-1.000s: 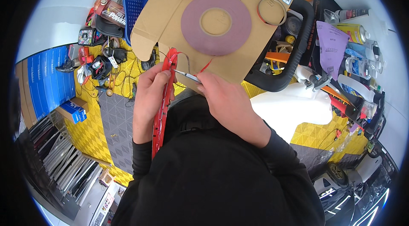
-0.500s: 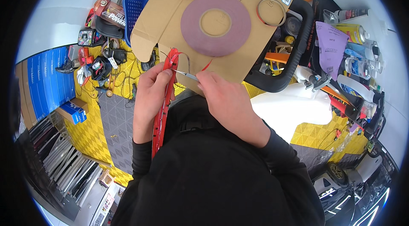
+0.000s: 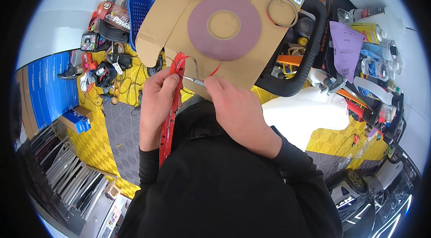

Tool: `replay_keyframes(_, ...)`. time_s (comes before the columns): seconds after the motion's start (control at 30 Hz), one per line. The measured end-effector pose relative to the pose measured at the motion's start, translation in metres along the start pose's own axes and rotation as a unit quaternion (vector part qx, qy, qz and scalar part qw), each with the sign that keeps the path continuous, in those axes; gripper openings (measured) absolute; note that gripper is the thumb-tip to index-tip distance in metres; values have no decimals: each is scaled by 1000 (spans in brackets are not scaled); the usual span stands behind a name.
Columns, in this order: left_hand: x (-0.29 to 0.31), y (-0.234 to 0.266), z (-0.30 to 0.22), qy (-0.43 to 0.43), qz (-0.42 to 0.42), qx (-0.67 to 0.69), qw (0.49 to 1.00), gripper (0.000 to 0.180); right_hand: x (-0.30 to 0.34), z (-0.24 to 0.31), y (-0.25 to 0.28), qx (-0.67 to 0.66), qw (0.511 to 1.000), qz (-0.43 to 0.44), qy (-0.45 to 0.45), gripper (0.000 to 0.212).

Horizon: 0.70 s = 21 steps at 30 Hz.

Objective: The person wraps red tape around a long red plastic trim piece, then uses a utility knife to cut the tape and trim excess material. The person moves toward a black car and continues trimming the tape on the trim piece.

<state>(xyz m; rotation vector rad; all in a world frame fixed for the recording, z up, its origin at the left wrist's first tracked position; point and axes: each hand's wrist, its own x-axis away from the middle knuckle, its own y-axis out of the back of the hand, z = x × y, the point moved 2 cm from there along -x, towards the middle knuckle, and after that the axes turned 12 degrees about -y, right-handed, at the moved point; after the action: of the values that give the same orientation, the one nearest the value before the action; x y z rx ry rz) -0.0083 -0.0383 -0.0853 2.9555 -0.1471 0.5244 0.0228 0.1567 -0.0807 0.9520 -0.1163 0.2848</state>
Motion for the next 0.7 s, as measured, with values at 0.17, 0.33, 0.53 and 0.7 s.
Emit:
replay_keyframes(0.17, 0, 0, 1, -3, 4, -12, 1000, 28, 1, 2, 4, 17, 1000, 14, -9, 27)
replay_keyframes(0.33, 3, 1, 0, 11, 1, 16, 1000, 27, -5, -4, 4, -75, 997, -13, 5, 14)
replay_keyframes(0.53, 1, -2, 3, 3, 33, 43, 999, 26, -41, -11, -4, -421, 904, -12, -72, 28)
replay_keyframes(0.7, 3, -5, -1, 6, 44, 40, 998, 26, -71, -13, -1, -504, 835, 165, -144, 31)
